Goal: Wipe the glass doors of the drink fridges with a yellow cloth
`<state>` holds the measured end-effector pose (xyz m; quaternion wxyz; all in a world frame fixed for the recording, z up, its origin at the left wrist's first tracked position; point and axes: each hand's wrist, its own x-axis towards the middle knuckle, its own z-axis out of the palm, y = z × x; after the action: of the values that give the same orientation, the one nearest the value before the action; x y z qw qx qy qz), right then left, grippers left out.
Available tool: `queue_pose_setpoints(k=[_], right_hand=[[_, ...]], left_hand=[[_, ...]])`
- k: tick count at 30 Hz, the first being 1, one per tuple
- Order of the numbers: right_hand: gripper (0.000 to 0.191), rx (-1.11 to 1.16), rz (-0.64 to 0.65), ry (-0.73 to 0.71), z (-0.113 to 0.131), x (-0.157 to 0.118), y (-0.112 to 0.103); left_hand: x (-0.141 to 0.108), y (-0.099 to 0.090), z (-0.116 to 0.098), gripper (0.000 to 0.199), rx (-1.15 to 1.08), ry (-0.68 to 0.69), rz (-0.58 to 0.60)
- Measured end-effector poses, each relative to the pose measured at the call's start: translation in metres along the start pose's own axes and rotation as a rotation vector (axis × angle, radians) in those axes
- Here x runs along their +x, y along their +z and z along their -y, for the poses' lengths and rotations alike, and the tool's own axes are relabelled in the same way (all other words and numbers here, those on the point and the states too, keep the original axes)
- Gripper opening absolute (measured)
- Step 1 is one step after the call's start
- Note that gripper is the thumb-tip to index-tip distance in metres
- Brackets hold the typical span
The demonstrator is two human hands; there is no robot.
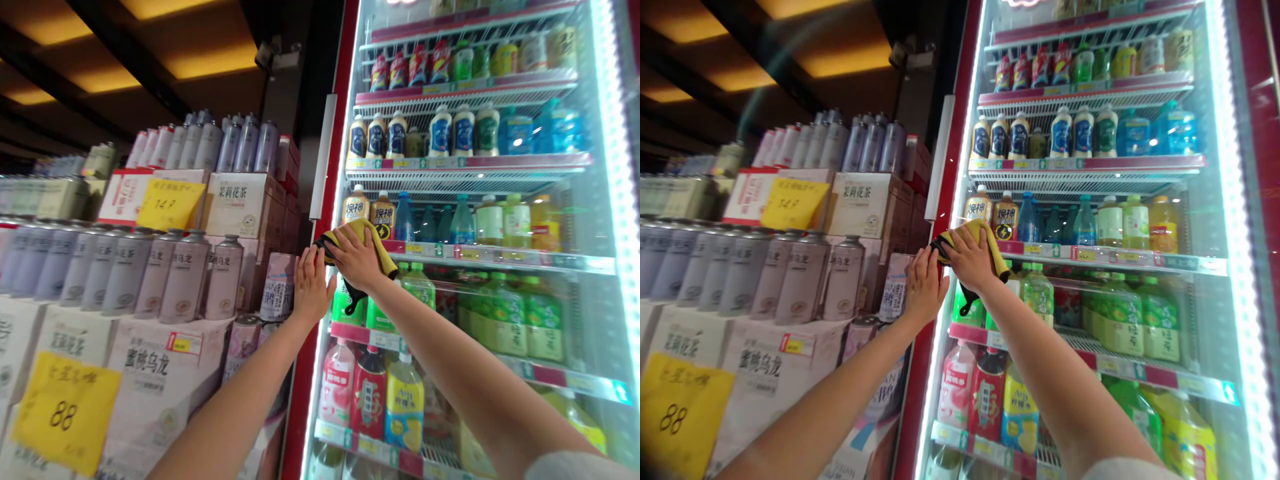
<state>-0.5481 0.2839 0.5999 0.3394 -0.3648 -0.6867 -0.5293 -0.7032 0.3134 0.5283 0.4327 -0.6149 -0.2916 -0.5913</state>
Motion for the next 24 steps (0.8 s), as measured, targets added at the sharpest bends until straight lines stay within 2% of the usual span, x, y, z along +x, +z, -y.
queue_pose_setpoints(k=[3,7,10,13,15,17,20,22,24], right_hand=[[0.046,-0.010,-0.030,0.057,-0.021,0.009,-0.010],[0.049,-0.095,-0.130,0.243,-0.031,-0.031,-0.017],[0.048,-0.117,-0.089,0.132,-0.029,-0.057,-0.018],[0.047,-0.106,-0.042,0.033,-0.046,-0.054,-0.026],[0.047,-0.121,-0.059,0.107,-0.064,-0.053,-0.035],[0.049,-0.150,-0.102,0.248,-0.077,-0.064,-0.043],[0.050,-0.193,-0.142,0.407,-0.070,-0.095,-0.042],[0.051,-0.195,-0.117,0.382,-0.054,-0.109,-0.036],[0.050,-0.175,-0.077,0.286,-0.042,-0.106,-0.031]], left_hand=[[0.006,0.007,-0.006,0.066,-0.010,0.009,0.013],[0.012,0.012,-0.013,0.067,-0.032,0.065,0.020],[0.019,0.014,-0.019,0.067,-0.058,0.061,0.015],[0.029,0.021,-0.030,0.066,-0.073,0.054,0.018],[0.034,0.026,-0.038,0.064,-0.082,0.064,0.022],[0.037,0.029,-0.044,0.064,-0.099,0.077,0.024],[0.037,0.028,-0.048,0.064,-0.132,0.082,0.017],[0.036,0.027,-0.050,0.065,-0.146,0.075,0.005],[0.037,0.027,-0.053,0.064,-0.155,0.067,-0.012]])
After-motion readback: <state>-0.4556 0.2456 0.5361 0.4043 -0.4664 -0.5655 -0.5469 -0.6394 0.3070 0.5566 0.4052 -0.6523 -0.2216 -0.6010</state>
